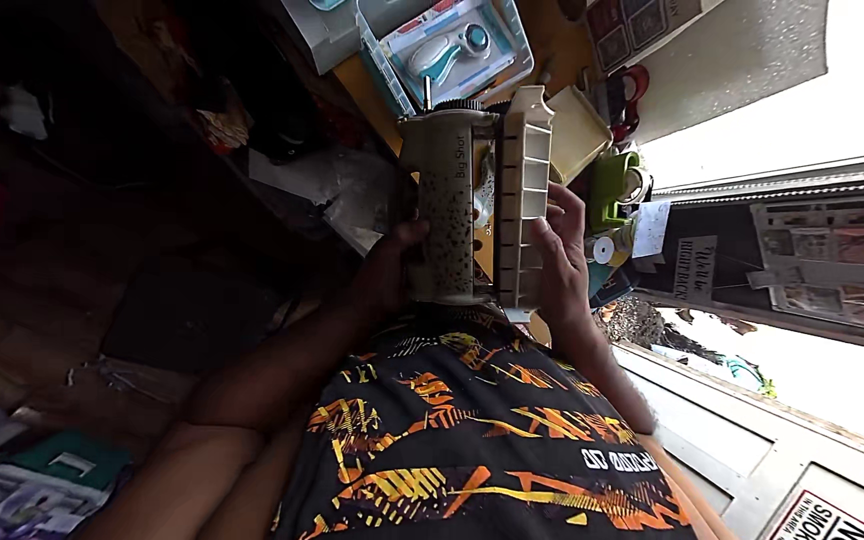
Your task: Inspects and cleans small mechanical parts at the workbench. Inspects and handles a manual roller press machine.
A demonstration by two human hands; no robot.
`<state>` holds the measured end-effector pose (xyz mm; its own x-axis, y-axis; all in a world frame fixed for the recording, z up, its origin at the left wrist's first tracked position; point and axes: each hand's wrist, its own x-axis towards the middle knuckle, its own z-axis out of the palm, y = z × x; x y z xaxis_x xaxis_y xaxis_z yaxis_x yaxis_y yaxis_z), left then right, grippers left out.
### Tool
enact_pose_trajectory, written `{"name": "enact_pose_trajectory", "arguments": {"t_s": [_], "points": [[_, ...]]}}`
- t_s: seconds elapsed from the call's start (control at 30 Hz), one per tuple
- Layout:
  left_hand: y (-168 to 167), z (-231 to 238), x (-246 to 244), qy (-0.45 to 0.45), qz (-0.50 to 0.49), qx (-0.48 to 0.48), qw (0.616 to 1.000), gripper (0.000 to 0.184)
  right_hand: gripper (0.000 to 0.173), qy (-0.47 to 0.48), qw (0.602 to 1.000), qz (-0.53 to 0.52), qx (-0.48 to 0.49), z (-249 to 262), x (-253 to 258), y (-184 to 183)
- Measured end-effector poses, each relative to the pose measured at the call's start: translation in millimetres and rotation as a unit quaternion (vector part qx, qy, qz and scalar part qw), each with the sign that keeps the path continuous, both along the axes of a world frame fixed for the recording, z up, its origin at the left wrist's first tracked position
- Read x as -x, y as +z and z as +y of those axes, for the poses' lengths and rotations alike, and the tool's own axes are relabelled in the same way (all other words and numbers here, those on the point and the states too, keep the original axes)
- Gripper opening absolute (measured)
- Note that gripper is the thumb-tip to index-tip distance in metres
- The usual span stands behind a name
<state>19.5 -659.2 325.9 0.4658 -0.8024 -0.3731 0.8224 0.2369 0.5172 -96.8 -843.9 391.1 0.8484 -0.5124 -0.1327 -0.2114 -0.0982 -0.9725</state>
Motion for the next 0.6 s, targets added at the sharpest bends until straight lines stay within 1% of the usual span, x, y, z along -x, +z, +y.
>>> {"name": "enact_pose_trajectory", "arguments": {"t_s": [0.07, 0.17, 0.23, 0.37, 0.47, 0.6], "points": [[1.5, 0.5, 0.2, 0.014, 0.010, 0.016, 1.000, 0.035, 0.049, -0.002, 1.000, 0.000, -0.001, 0.7, -0.3, -0.5], [-1.5, 0.5, -2.3, 0.001, 0.005, 0.035, 0.999, 0.051, 0.049, 0.001, 1.000, -0.004, 0.005, 0.3, -0.7, -1.0], [-3.8, 0.8, -2.2, 0.000, 0.001, 0.036, 0.999, 0.056, 0.049, -0.001, 1.000, -0.003, 0.005, 1.4, -0.4, -0.2], [-5.1, -0.5, -2.1, 0.008, 0.011, 0.043, 0.999, 0.051, 0.049, -0.005, 1.000, -0.003, -0.001, 1.6, -1.6, 0.1], [-8.1, -1.2, -3.3, 0.005, 0.003, 0.064, 0.998, 0.053, 0.047, -0.006, 1.000, -0.005, -0.009, 0.6, -1.8, 0.8], [-4.8, -3.8, -2.0, 0.013, 0.009, 0.063, 0.998, 0.043, 0.047, -0.014, 1.000, 0.005, -0.009, -2.3, -1.4, -0.9]]}}
